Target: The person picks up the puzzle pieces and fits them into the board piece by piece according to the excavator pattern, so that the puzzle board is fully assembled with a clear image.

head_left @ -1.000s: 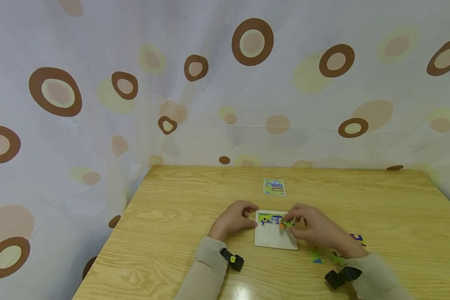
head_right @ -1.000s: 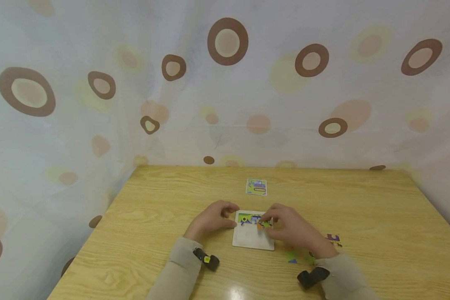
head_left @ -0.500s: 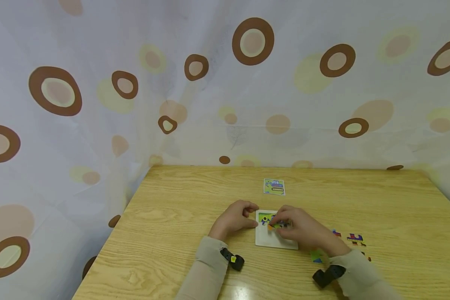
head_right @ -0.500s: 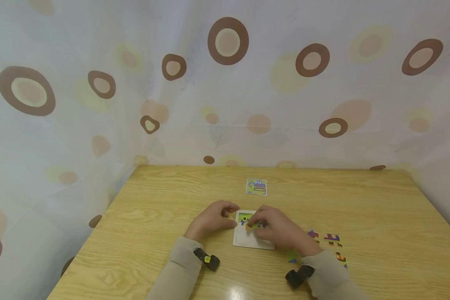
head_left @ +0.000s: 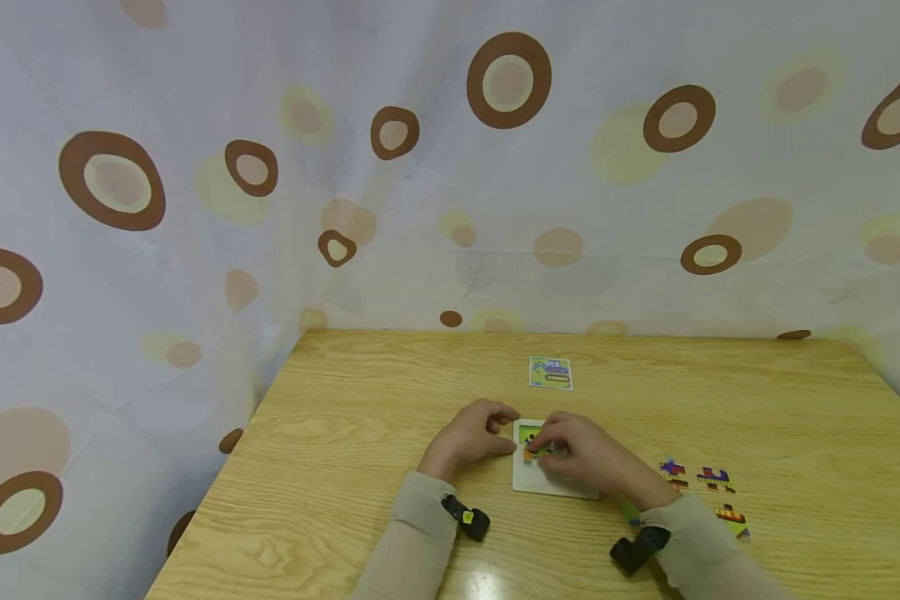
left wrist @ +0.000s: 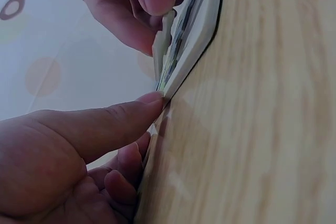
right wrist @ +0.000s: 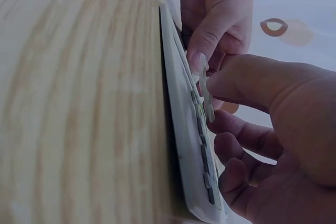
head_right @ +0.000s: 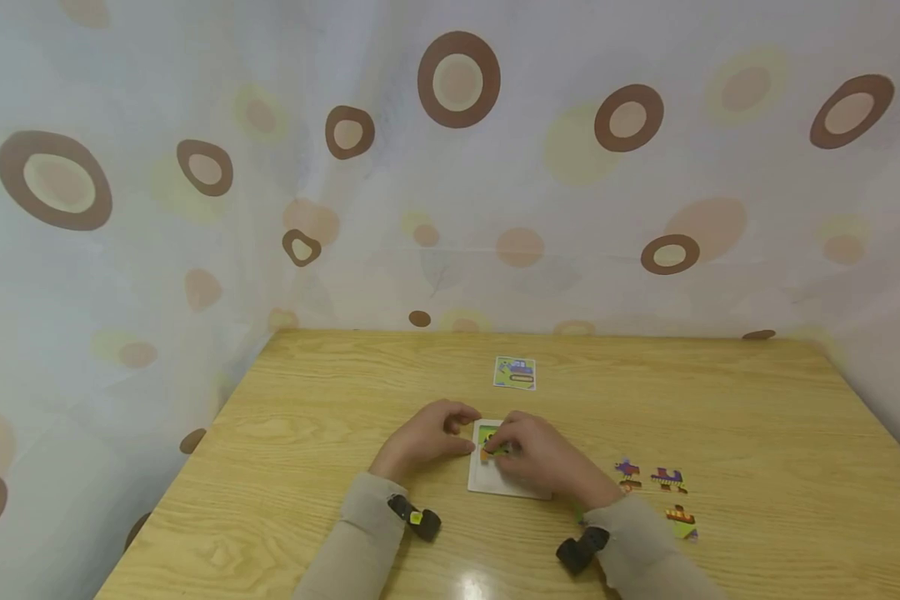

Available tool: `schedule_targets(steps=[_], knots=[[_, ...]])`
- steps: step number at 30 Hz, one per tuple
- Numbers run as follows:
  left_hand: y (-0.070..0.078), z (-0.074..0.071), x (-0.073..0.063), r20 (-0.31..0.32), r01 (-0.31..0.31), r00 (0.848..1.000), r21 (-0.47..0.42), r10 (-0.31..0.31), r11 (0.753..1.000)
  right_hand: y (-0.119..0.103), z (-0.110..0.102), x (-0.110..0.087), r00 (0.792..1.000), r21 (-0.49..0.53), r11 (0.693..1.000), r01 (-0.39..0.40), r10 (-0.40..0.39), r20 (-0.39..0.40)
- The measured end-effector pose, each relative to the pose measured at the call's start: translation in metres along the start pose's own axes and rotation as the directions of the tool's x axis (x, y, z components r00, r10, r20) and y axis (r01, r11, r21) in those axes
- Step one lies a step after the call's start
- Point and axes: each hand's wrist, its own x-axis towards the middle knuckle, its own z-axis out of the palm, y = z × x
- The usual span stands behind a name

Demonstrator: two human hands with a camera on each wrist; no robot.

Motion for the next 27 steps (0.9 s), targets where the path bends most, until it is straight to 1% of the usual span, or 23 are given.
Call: schedule_targets(steps=[6,11,15,20,27], knots=[[0.0003,0.0000,-0.0009,0.002,0.002,1.000,-0.006,-0.002,1.000,0.0021,0.0062,0.0029,1.000,-0.041,0.999,-0.017,0.017,0.001],[0.0021,-0.0006,-0.0021,0.000,0.009,1.000,-0.007,-0.009,1.000,0.0017,0.0082,0.0049,1.000,-0.070,0.998,0.001,-0.002,-0.010],[0.0028,-0.0011,-0.0022,-0.001,0.009,1.000,0.000,-0.009,1.000,0.0008,0.0088,0.0057,1.000,-0.076,0.997,0.007,-0.008,-0.004],[0.0035,-0.0011,-0.0023,0.001,0.017,1.000,-0.017,-0.017,1.000,0.0004,0.0092,0.0061,1.000,-0.092,0.996,0.011,-0.010,0.004],[0.0035,-0.0005,-0.0027,-0.001,0.022,1.000,-0.019,-0.022,1.000,-0.0004,0.0091,0.0063,0.999,-0.124,0.992,0.038,-0.038,0.006]])
